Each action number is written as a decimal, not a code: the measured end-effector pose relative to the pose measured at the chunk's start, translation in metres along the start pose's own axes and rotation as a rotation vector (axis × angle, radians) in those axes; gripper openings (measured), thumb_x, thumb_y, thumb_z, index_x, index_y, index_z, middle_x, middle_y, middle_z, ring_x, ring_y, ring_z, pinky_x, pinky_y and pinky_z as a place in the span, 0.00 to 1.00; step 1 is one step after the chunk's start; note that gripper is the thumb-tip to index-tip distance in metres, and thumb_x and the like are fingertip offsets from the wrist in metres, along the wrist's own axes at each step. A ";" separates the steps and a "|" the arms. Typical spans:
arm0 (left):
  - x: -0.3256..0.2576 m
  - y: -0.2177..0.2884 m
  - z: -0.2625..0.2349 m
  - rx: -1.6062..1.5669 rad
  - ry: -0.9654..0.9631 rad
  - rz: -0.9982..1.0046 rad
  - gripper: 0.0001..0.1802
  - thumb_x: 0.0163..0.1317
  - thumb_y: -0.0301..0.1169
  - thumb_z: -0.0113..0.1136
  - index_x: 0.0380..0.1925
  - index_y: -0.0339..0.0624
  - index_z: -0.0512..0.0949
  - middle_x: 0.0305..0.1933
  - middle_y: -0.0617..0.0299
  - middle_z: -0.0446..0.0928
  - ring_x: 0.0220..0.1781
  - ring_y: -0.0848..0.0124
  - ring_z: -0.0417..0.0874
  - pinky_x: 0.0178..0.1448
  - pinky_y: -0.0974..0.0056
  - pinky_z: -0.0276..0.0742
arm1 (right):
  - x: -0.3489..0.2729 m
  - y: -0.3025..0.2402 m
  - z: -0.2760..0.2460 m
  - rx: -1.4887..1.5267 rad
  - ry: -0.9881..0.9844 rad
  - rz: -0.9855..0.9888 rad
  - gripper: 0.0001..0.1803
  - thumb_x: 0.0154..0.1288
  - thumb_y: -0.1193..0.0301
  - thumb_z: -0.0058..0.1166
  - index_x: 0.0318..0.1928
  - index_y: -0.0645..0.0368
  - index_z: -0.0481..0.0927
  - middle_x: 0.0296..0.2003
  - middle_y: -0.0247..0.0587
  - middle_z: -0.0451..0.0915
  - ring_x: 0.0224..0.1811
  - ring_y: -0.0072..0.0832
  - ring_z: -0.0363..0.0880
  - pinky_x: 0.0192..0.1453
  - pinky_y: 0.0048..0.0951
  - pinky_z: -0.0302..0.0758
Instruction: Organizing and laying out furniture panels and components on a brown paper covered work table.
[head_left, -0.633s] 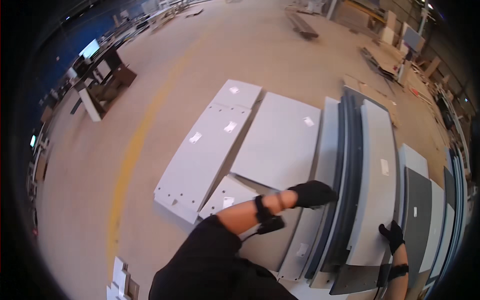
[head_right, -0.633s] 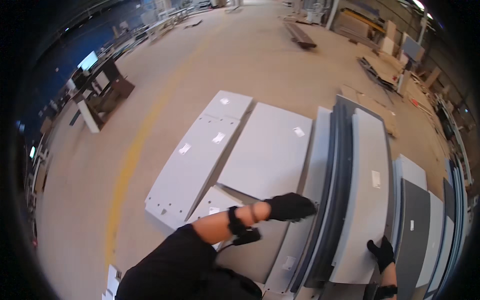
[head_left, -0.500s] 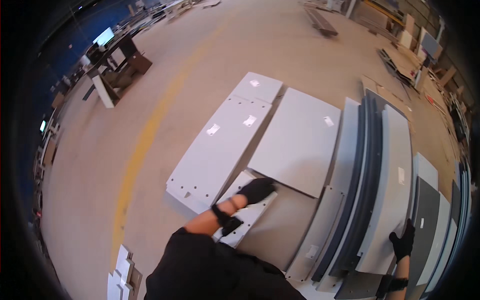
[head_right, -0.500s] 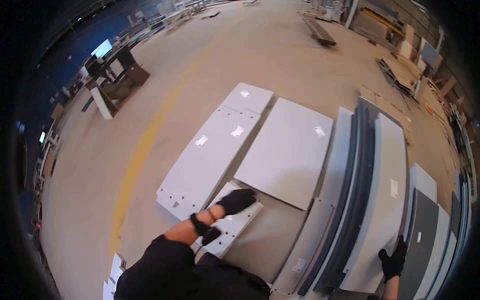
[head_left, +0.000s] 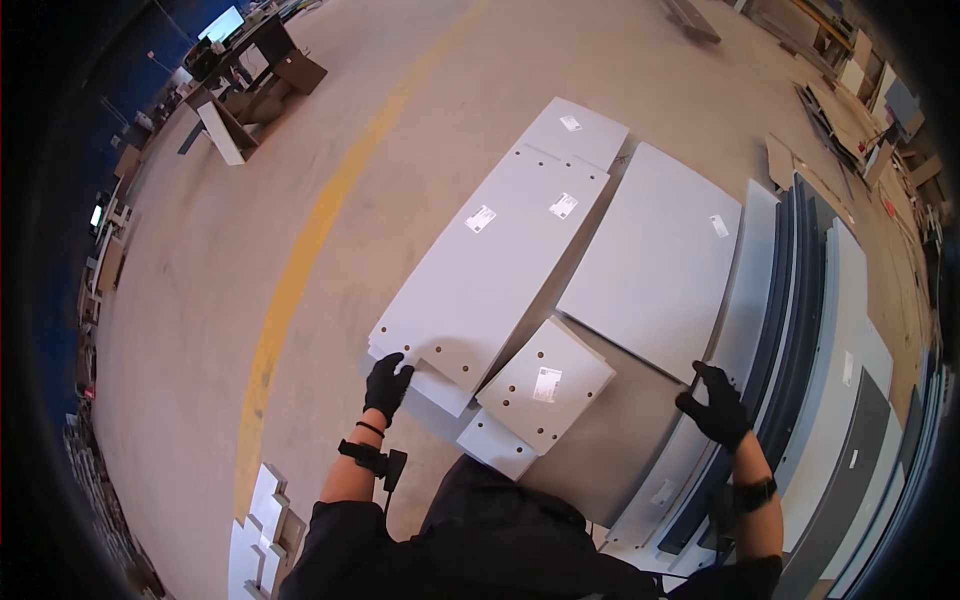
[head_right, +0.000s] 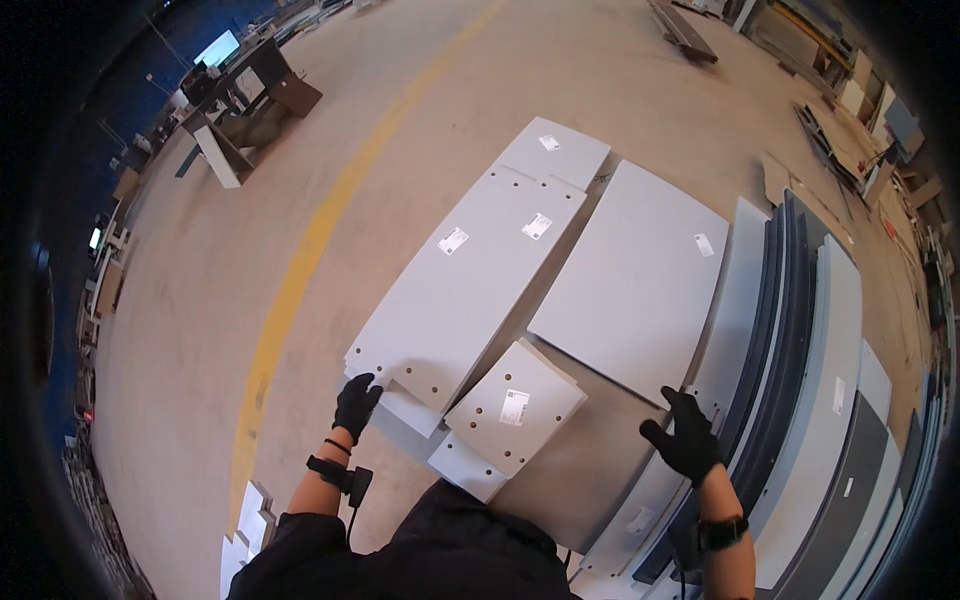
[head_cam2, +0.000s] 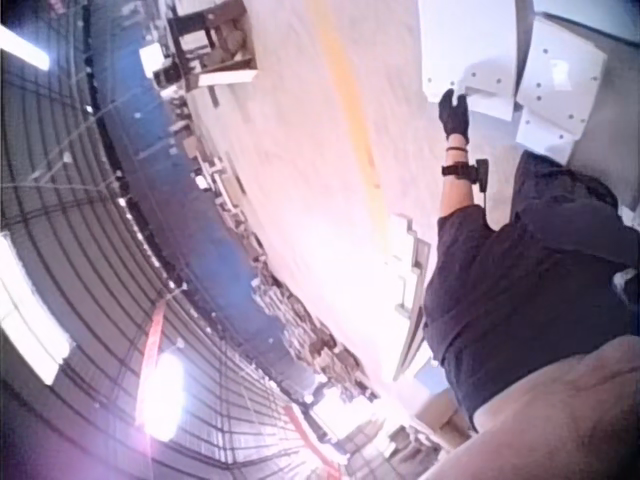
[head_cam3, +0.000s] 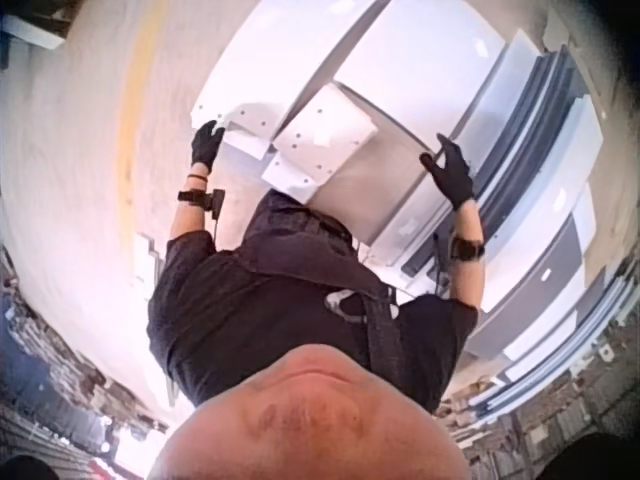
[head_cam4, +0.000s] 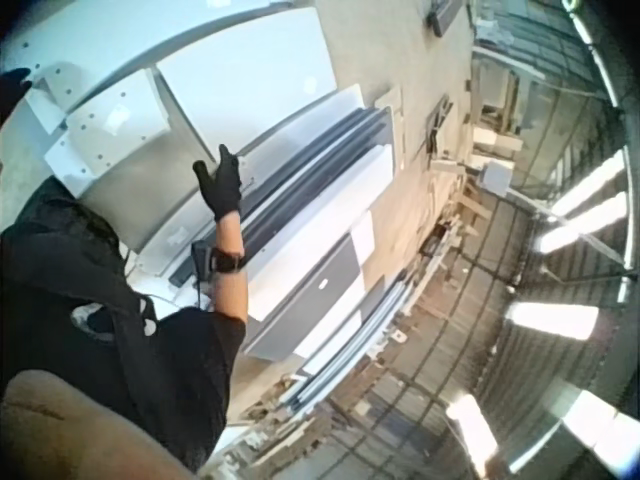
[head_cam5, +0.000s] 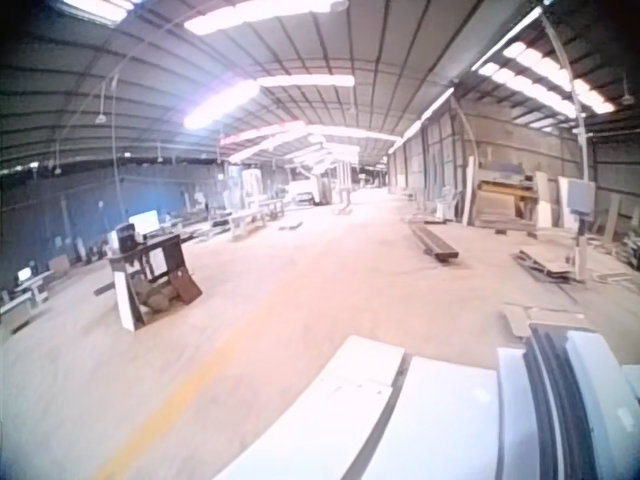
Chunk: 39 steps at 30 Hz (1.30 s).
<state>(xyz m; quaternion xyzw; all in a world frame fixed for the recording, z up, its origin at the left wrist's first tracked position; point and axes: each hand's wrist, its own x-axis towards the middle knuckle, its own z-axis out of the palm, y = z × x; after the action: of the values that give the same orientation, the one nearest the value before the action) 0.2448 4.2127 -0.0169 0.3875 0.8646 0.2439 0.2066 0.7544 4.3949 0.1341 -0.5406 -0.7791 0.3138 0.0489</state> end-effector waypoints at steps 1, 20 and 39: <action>-0.003 0.006 0.001 -0.040 0.011 0.013 0.23 0.49 0.38 0.64 0.45 0.40 0.75 0.47 0.52 0.75 0.52 0.57 0.74 0.55 0.59 0.71 | 0.009 0.006 0.013 0.035 -0.038 0.066 0.38 0.52 0.55 0.60 0.59 0.62 0.64 0.55 0.56 0.68 0.58 0.46 0.66 0.62 0.41 0.63; 0.103 0.241 0.183 -0.012 -0.527 0.286 0.45 0.52 0.52 0.58 0.62 0.34 0.56 0.61 0.41 0.62 0.64 0.50 0.63 0.65 0.58 0.60 | 0.081 0.136 0.123 0.094 0.269 0.773 0.48 0.46 0.49 0.58 0.64 0.60 0.56 0.54 0.57 0.68 0.58 0.49 0.65 0.61 0.41 0.63; 0.117 0.302 0.193 0.024 -0.635 0.206 0.31 0.49 0.50 0.59 0.42 0.31 0.74 0.40 0.42 0.78 0.45 0.51 0.78 0.50 0.56 0.73 | 0.093 0.139 0.125 0.538 0.473 0.883 0.49 0.41 0.56 0.63 0.62 0.66 0.58 0.54 0.57 0.70 0.57 0.45 0.69 0.59 0.36 0.67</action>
<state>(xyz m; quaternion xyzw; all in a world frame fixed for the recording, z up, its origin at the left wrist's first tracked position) 0.4503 4.5284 -0.0149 0.5319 0.7162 0.1205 0.4354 0.7776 4.4519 -0.0654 -0.8391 -0.3395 0.3623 0.2224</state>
